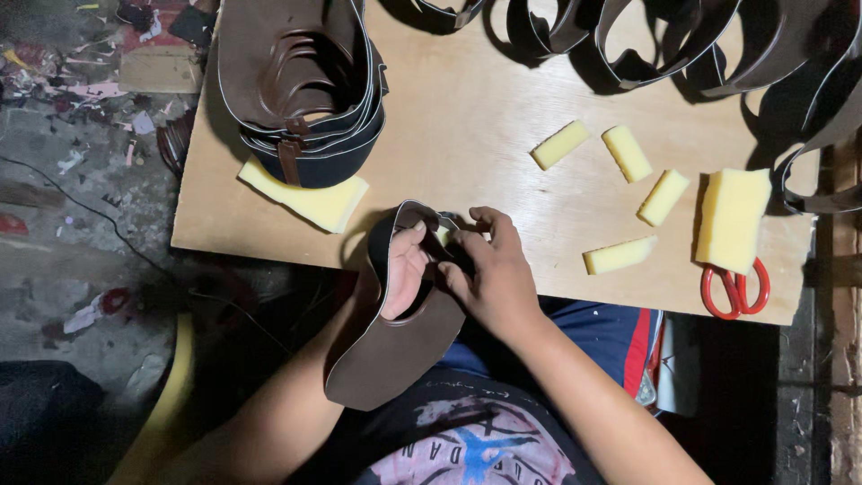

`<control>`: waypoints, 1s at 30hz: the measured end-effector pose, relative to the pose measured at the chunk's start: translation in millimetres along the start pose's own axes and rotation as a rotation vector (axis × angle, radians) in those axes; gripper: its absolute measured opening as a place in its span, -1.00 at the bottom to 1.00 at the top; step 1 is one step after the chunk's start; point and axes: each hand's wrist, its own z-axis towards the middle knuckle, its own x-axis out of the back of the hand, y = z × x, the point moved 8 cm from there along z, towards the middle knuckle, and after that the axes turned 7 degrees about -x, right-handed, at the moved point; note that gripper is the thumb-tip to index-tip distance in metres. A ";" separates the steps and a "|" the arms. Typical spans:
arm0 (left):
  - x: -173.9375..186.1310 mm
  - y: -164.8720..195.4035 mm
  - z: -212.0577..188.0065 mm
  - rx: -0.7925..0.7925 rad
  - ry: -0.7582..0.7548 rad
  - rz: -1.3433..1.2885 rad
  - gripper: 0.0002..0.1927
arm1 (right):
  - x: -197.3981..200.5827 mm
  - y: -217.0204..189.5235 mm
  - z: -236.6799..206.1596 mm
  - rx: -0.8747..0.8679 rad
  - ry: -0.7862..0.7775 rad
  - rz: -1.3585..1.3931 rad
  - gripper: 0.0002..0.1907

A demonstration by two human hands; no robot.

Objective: The person sits at a workbench handling brown foam shoe upper pieces. They fold and press the edges of each piece, apply glue with a brush, and trim the edges with red-handled scissors, setting finished pieces with a stack of completed uppers on the bench.

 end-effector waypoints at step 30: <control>7.9 8.3 3.8 -0.090 0.098 -0.075 -0.76 | -5.5 -6.9 -0.3 0.079 0.061 0.040 -0.59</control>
